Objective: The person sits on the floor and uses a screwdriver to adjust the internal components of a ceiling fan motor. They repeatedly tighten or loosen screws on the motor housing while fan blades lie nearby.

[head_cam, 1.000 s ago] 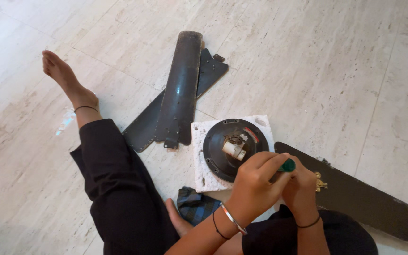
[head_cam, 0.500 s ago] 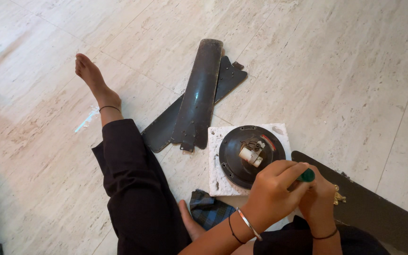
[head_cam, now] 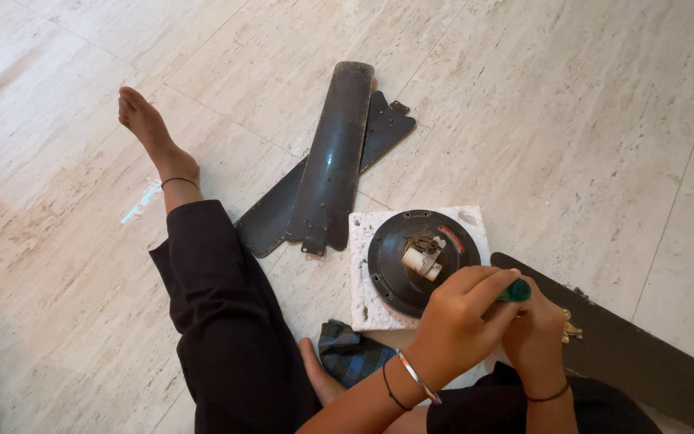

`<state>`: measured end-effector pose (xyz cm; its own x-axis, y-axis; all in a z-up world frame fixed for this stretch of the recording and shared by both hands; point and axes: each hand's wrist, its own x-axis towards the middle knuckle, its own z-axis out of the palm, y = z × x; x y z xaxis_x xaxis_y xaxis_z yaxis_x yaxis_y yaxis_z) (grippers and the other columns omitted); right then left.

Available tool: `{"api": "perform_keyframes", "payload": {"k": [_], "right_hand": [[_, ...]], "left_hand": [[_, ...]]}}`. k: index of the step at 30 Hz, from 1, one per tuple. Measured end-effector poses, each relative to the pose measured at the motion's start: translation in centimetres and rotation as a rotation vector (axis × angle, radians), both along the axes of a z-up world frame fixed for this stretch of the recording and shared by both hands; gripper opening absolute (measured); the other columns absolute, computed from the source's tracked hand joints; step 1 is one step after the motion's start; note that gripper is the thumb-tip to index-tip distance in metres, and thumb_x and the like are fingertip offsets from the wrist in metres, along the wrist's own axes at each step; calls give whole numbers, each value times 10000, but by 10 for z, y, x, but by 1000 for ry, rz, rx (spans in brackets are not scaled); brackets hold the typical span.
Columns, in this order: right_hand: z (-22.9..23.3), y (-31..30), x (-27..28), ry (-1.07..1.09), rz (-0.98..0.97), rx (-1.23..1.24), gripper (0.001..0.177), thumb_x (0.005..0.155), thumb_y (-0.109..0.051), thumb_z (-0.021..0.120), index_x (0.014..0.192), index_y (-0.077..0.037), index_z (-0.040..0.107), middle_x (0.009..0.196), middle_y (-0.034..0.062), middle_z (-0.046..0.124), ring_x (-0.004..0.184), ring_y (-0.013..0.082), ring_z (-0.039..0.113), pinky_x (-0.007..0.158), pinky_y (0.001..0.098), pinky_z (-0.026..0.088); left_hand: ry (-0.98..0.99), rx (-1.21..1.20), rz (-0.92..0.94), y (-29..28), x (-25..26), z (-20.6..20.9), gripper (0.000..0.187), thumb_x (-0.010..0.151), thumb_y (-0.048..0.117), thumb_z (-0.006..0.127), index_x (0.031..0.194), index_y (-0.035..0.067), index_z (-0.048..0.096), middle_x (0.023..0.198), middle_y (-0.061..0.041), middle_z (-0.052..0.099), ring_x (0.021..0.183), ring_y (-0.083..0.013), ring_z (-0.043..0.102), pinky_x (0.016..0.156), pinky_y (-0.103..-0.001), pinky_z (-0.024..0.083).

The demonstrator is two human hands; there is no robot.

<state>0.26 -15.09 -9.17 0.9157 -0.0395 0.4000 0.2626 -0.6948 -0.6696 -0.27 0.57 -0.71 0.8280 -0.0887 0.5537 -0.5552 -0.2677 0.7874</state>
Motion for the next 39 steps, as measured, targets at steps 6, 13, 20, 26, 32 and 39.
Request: {"api": "perform_keyframes", "payload": {"k": [6, 13, 20, 26, 32, 39], "right_hand": [[3, 7, 3, 76, 15, 360, 257, 890, 51, 640, 1140, -1, 669, 990, 111, 769, 894, 175, 766, 774, 288, 604], [7, 5, 2, 158, -67, 363, 186, 927, 69, 665, 1110, 42, 683, 979, 128, 782, 891, 171, 774, 779, 287, 616], [9, -4, 3, 67, 15, 513, 228, 940, 119, 619, 1164, 78, 637, 1026, 185, 763, 918, 220, 767, 843, 328, 642], [11, -7, 3, 51, 2, 494, 228, 937, 130, 619, 1161, 83, 623, 1059, 183, 756, 957, 216, 767, 870, 331, 649], [21, -2, 3, 53, -9, 613, 214, 931, 120, 652, 1140, 83, 627, 1046, 180, 745, 973, 239, 762, 852, 352, 655], [31, -5, -8, 32, -5, 624, 287, 929, 107, 690, 1200, 74, 600, 1041, 196, 735, 1008, 269, 753, 893, 366, 637]], "left_hand": [[99, 25, 71, 7, -9, -39, 393, 927, -28, 690, 1314, 11, 630, 1150, -173, 685, 1057, -348, 669, 927, -412, 561], [71, 184, 90, -6, -4, -106, 524, 841, -61, 654, 1360, -21, 590, 1198, -172, 670, 1121, -356, 599, 983, -432, 509], [70, 302, 67, -14, 14, -131, 525, 835, -11, 702, 1353, 7, 616, 1043, -121, 688, 1037, -307, 619, 897, -433, 476], [38, 240, 88, -14, 19, -140, 468, 857, -20, 693, 1320, 16, 636, 997, -107, 702, 974, -298, 639, 895, -425, 487], [6, 156, 63, -11, 22, -135, 246, 840, 6, 731, 1081, 14, 684, 1001, -114, 707, 962, -305, 649, 880, -419, 501], [84, 100, 67, -10, 15, -135, 129, 826, 68, 787, 891, 3, 696, 938, -115, 700, 894, -314, 646, 825, -417, 505]]}}
